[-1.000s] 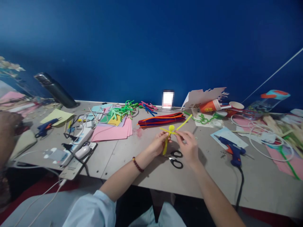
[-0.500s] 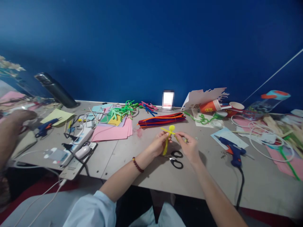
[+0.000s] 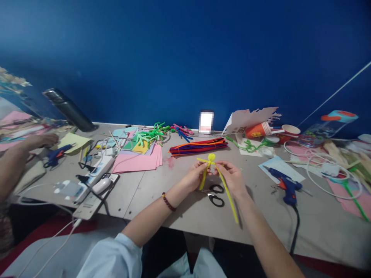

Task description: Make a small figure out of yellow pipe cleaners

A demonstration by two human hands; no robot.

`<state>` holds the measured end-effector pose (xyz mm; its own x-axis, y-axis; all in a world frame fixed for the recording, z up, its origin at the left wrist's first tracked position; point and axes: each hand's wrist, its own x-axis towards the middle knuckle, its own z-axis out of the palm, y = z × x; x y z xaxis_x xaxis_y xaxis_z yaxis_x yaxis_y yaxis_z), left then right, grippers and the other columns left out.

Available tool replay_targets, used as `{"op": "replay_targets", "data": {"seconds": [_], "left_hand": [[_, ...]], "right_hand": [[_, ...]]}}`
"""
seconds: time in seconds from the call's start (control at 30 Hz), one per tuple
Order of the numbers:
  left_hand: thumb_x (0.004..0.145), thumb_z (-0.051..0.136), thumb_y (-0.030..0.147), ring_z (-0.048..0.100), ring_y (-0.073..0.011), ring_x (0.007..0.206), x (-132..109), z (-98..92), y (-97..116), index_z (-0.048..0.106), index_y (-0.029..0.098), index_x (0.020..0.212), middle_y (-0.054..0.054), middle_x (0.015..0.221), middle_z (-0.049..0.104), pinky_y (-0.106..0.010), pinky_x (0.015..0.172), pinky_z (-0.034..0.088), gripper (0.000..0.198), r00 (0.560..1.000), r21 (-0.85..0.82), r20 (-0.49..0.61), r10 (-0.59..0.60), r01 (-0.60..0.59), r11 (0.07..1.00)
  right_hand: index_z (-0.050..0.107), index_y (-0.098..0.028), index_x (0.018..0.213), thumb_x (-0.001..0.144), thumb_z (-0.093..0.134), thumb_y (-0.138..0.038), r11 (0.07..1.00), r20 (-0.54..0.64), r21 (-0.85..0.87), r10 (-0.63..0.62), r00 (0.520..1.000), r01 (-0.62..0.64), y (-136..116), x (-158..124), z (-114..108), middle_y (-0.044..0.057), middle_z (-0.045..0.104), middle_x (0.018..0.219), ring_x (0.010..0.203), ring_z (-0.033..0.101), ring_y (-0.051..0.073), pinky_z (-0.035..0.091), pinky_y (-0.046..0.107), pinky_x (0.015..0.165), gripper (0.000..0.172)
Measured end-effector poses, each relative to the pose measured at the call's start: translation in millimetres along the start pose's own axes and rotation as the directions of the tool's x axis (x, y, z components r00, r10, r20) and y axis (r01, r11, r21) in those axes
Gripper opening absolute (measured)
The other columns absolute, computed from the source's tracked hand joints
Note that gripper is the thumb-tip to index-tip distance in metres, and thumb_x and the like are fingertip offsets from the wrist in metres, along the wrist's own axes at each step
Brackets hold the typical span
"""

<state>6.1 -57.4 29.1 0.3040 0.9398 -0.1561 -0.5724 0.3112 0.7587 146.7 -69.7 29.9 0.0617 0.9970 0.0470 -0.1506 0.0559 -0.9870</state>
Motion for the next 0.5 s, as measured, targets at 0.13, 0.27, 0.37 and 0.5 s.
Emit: {"op": "replay_targets", "data": {"seconds": [0.13,0.27,0.37,0.5], "left_hand": [[0.059,0.079,0.034,0.057,-0.01,0.059,-2,2.7,4,0.063,0.013,0.072,-0.001,0.066,0.062,-0.025,0.066,0.046,0.03,0.998,0.048,-0.049,0.045,-0.042,0.998],[0.059,0.079,0.038,0.058,-0.0107,0.061,-5,4.9,8,0.066,0.013,0.072,-0.002,0.067,0.064,-0.025,0.067,0.046,0.031,0.995,0.126,-0.074,0.069,-0.059,0.99],[0.058,0.079,0.039,0.057,-0.0102,0.06,-5,5.4,9,0.067,0.013,0.071,-0.002,0.066,0.064,-0.024,0.063,0.044,0.031,0.989,0.194,-0.107,0.097,-0.075,0.978],[0.056,0.08,0.039,0.056,-0.01,0.059,-6,6.4,10,0.068,0.014,0.069,-0.003,0.066,0.065,-0.023,0.061,0.044,0.031,0.988,0.205,-0.107,0.113,-0.089,0.975]], "right_hand": [[0.066,-0.018,0.088,0.076,0.064,-0.044,0.975,-0.032,-0.179,-0.141,0.989,0.134,0,-2,0,0.003,0.067,0.069,0.061,0.063,0.016,0.053,0.03,0.062,0.03],[0.065,-0.021,0.091,0.086,0.053,-0.037,0.853,0.024,-0.403,-0.354,0.935,0.333,1,-7,-1,0.004,0.066,0.081,0.065,0.062,0.015,0.052,0.03,0.065,0.021],[0.064,-0.023,0.093,0.089,0.047,-0.032,0.748,0.112,-0.492,-0.454,0.884,0.446,-1,-9,-2,0.004,0.065,0.085,0.067,0.061,0.015,0.052,0.03,0.067,0.02],[0.064,-0.024,0.095,0.09,0.044,-0.03,0.703,0.146,-0.518,-0.489,0.86,0.488,-2,-10,-1,0.003,0.065,0.088,0.067,0.061,0.015,0.052,0.029,0.065,0.021]]}}
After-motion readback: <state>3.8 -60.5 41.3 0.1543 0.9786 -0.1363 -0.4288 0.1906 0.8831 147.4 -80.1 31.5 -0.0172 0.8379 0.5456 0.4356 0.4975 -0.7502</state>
